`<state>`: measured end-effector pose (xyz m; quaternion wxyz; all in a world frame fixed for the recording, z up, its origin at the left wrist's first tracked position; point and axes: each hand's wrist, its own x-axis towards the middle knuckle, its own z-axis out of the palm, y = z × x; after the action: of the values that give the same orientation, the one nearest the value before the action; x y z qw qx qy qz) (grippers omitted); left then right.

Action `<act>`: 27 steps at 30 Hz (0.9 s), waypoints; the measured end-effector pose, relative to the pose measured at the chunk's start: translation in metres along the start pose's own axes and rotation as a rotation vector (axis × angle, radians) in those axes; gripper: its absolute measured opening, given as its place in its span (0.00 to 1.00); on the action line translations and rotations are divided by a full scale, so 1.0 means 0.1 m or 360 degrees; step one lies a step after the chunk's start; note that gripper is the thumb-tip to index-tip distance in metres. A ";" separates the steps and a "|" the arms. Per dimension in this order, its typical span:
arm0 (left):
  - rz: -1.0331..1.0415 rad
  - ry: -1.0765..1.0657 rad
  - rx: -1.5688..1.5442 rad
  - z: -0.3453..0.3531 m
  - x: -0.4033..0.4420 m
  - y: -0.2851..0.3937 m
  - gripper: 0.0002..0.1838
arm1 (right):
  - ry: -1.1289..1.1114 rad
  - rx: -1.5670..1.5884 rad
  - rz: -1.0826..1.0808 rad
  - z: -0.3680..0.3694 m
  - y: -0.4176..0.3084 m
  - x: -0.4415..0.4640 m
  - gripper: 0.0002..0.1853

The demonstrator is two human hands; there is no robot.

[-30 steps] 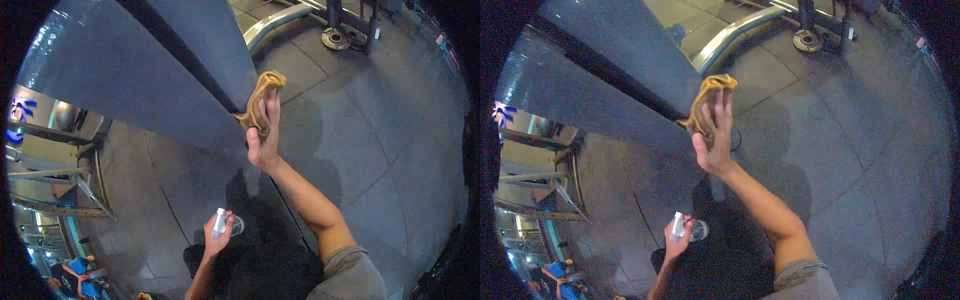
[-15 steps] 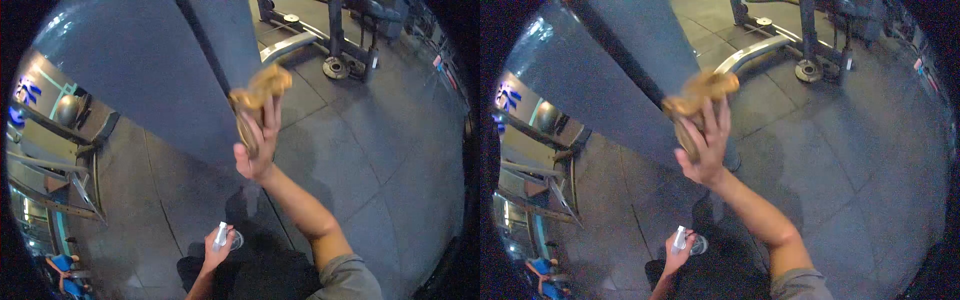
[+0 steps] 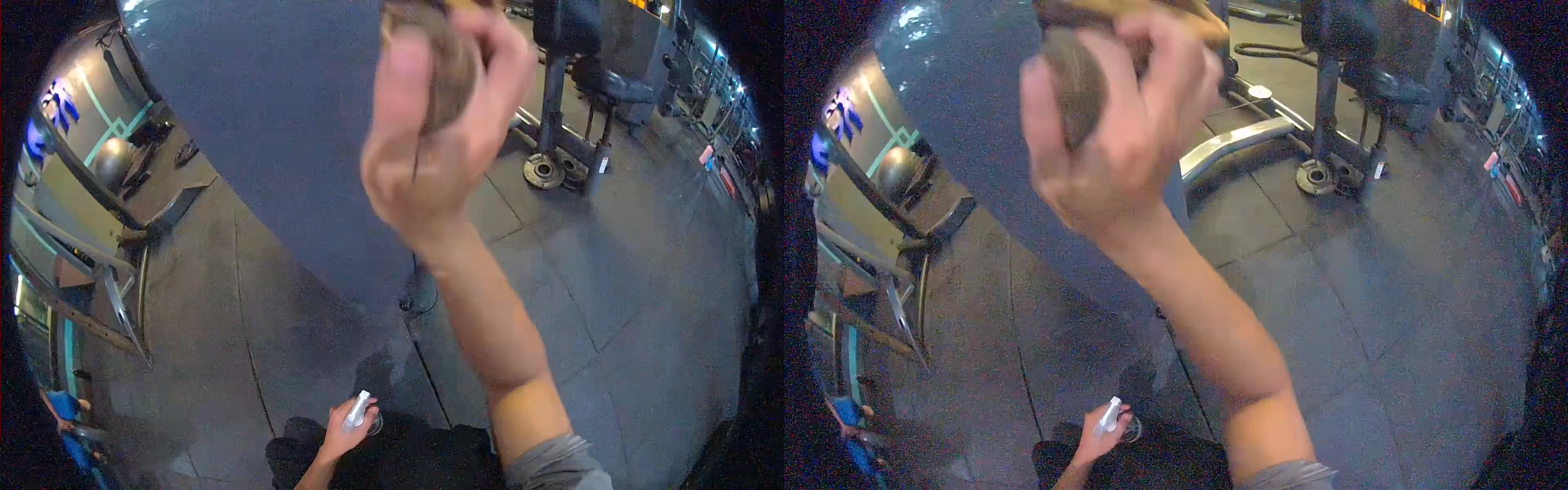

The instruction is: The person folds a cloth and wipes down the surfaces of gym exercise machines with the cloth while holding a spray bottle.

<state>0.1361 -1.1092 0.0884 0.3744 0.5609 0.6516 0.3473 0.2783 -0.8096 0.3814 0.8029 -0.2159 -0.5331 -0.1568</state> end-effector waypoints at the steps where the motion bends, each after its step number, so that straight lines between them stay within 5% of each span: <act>1: -0.0002 0.0030 -0.0044 0.01 0.01 0.00 0.11 | -0.0044 -0.0030 0.0044 -0.11 0.03 -0.25 0.22; 4: 0.0065 0.0088 -0.0147 0.02 -0.01 -0.06 0.11 | -0.0243 -0.0148 0.0263 -0.54 0.05 -1.14 0.27; 6: 0.0000 0.0066 -0.0172 0.02 -0.04 -0.13 0.11 | -0.0397 -0.0129 0.0252 -0.78 0.03 -1.45 0.20; 12: -0.0147 -0.0008 -0.0343 0.07 -0.05 -0.44 0.16 | -0.0583 -0.0081 0.0405 -0.40 -0.17 -0.27 0.17; 16: -0.0270 0.0037 -0.0646 0.16 -0.02 -0.58 0.16 | -0.0346 0.0002 0.0082 0.28 -0.33 1.03 0.20; 19: -0.0282 -0.0084 -0.0686 0.15 -0.02 -0.62 0.15 | -0.0739 0.0192 0.0708 0.32 -0.88 1.78 0.16; 22: -0.0218 -0.0073 -0.0730 0.20 -0.03 -0.70 0.15 | -0.0435 0.0065 -0.0063 0.45 -0.32 1.47 0.21; 27: -0.0144 0.0017 -0.0578 0.09 -0.03 -0.65 0.16 | -0.0348 0.0218 0.0129 0.13 -0.31 0.15 0.18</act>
<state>0.1137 -1.1207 0.0279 0.4813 0.4525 0.6047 0.4449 0.2586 -0.8298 0.4053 0.7586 -0.1978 -0.6177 -0.0629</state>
